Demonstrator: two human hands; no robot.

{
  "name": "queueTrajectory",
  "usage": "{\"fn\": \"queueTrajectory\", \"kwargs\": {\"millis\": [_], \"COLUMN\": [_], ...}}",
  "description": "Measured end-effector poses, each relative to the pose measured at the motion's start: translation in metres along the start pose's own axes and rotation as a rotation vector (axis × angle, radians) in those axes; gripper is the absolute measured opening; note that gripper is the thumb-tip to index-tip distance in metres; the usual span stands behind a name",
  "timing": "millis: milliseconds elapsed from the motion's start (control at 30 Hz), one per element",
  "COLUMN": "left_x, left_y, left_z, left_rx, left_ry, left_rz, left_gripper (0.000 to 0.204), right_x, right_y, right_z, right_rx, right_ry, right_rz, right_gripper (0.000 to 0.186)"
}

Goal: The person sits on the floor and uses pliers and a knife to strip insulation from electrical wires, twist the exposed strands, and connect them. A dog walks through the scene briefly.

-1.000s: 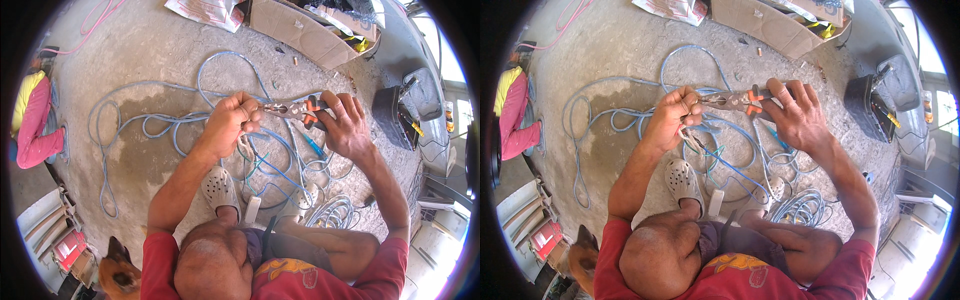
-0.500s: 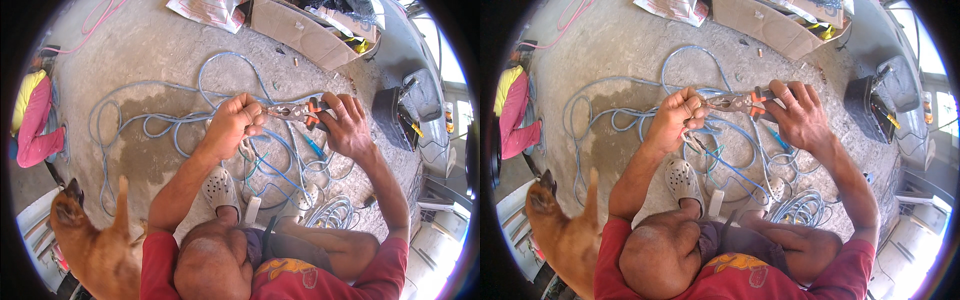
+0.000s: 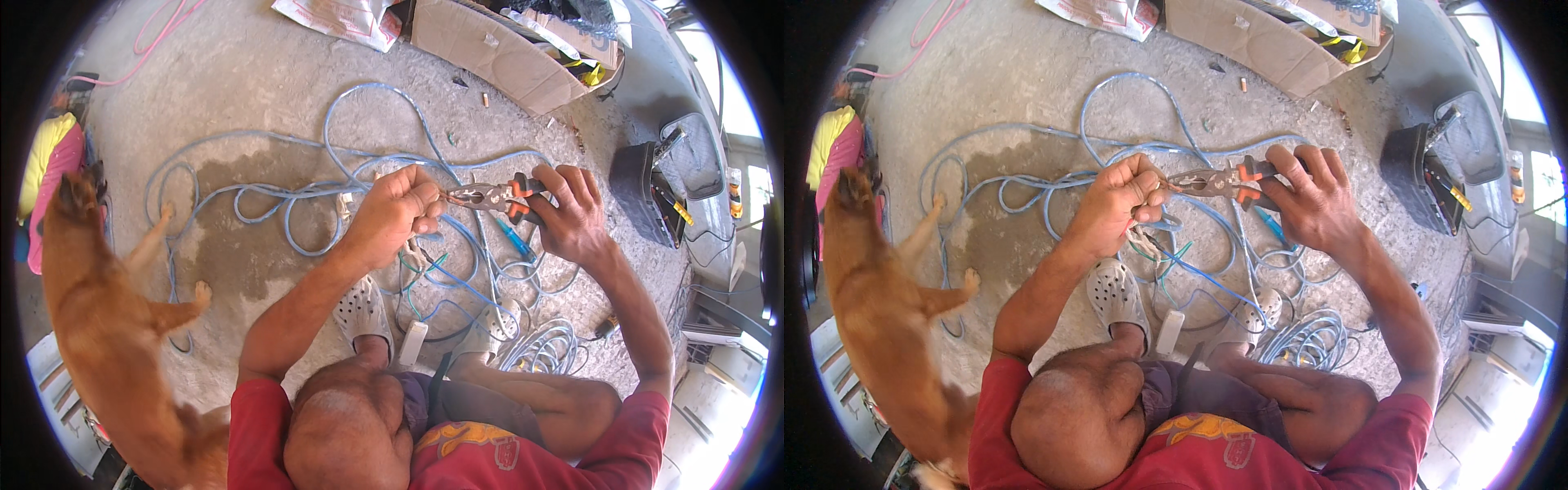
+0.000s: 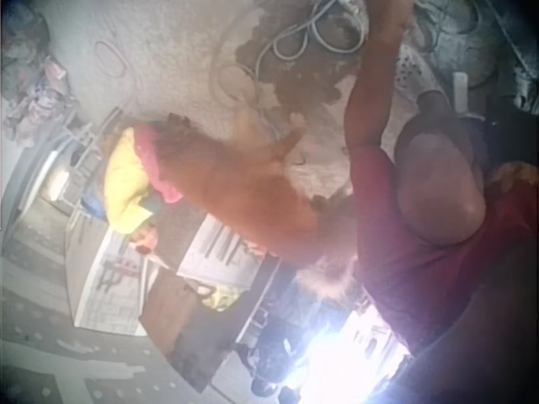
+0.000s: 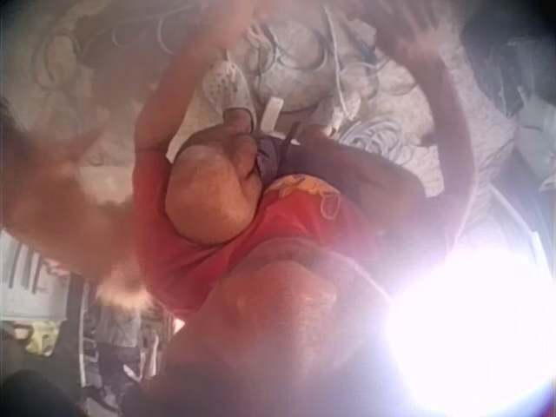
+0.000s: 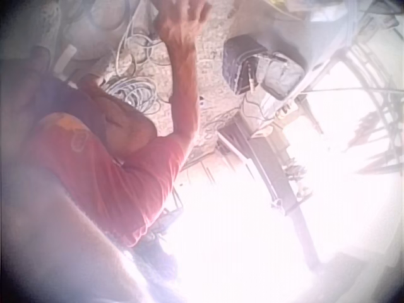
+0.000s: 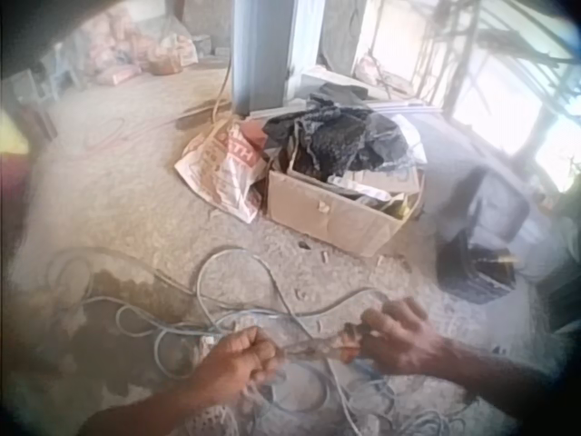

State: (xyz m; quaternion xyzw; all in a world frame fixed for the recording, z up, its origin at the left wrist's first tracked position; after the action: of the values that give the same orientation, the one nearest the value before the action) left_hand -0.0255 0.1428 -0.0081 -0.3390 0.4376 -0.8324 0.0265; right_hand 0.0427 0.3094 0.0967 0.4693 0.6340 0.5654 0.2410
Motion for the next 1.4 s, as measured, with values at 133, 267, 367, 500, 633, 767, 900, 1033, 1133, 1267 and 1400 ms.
{"fn": "queueTrajectory", "kwargs": {"millis": [133, 267, 367, 500, 633, 767, 900, 1033, 1133, 1267, 1400], "left_x": [0.002, 0.005, 0.009, 0.027, 0.049, 0.052, 0.033, 0.007, 0.022, 0.027, 0.031], "left_y": [0.001, -0.004, -0.005, -0.010, -0.027, -0.041, -0.053, -0.031, 0.007, 0.029, 0.001], "left_z": [-0.001, 0.001, 0.001, 0.006, 0.019, 0.023, 0.032, 0.013, 0.006, 0.007, 0.014], "left_rx": [-0.027, -0.042, -0.023, -0.023, -0.007, -0.258, -0.636, -0.505, -0.138, 0.057, 0.105], "left_ry": [-0.002, 0.006, -0.083, -0.364, -0.750, -0.970, -0.843, -0.501, -0.413, -0.430, -0.486], "left_rz": [0.050, 0.041, -0.017, -0.338, -0.834, -1.085, -1.123, -0.902, -0.569, -0.150, -0.232], "left_gripper": [0.010, 0.010, 0.010, 0.011, 0.009, 0.020, 0.028, 0.006, 0.021, 0.017, 0.017], "right_x": [-0.001, -0.001, 0.002, 0.000, -0.018, -0.036, -0.045, -0.034, -0.019, 0.009, 0.009], "right_y": [0.008, 0.007, 0.001, -0.008, -0.024, -0.026, -0.041, -0.065, -0.060, -0.059, -0.075], "right_z": [-0.005, -0.007, -0.004, -0.003, 0.011, 0.024, 0.061, 0.092, 0.057, 0.044, 0.032], "right_rx": [0.070, 0.059, 0.016, -0.085, -0.323, -0.450, -1.062, -1.184, -0.755, -0.555, -0.311], "right_ry": [-0.018, 0.000, -0.009, -0.060, -0.227, -0.253, -0.510, -0.428, -0.438, -0.567, -0.619], "right_rz": [0.034, 0.042, -0.018, -0.233, -0.582, -1.070, -1.699, -1.875, -1.543, -1.000, -0.483], "right_gripper": [0.029, 0.028, 0.029, 0.031, 0.035, 0.040, 0.053, 0.072, 0.067, 0.053, 0.052]}}
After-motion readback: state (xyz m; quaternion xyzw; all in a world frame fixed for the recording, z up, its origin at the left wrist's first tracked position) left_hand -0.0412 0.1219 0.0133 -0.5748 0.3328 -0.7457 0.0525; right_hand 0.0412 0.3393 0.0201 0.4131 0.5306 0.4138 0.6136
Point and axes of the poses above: each hand's wrist, its own z-axis away from the middle knuckle, its own y-axis out of the back of the hand, x = y × z, the point moved 9 cm from there along -z, towards the middle knuckle, and after that the axes turned 11 degrees about z, right-handed, at the moved point
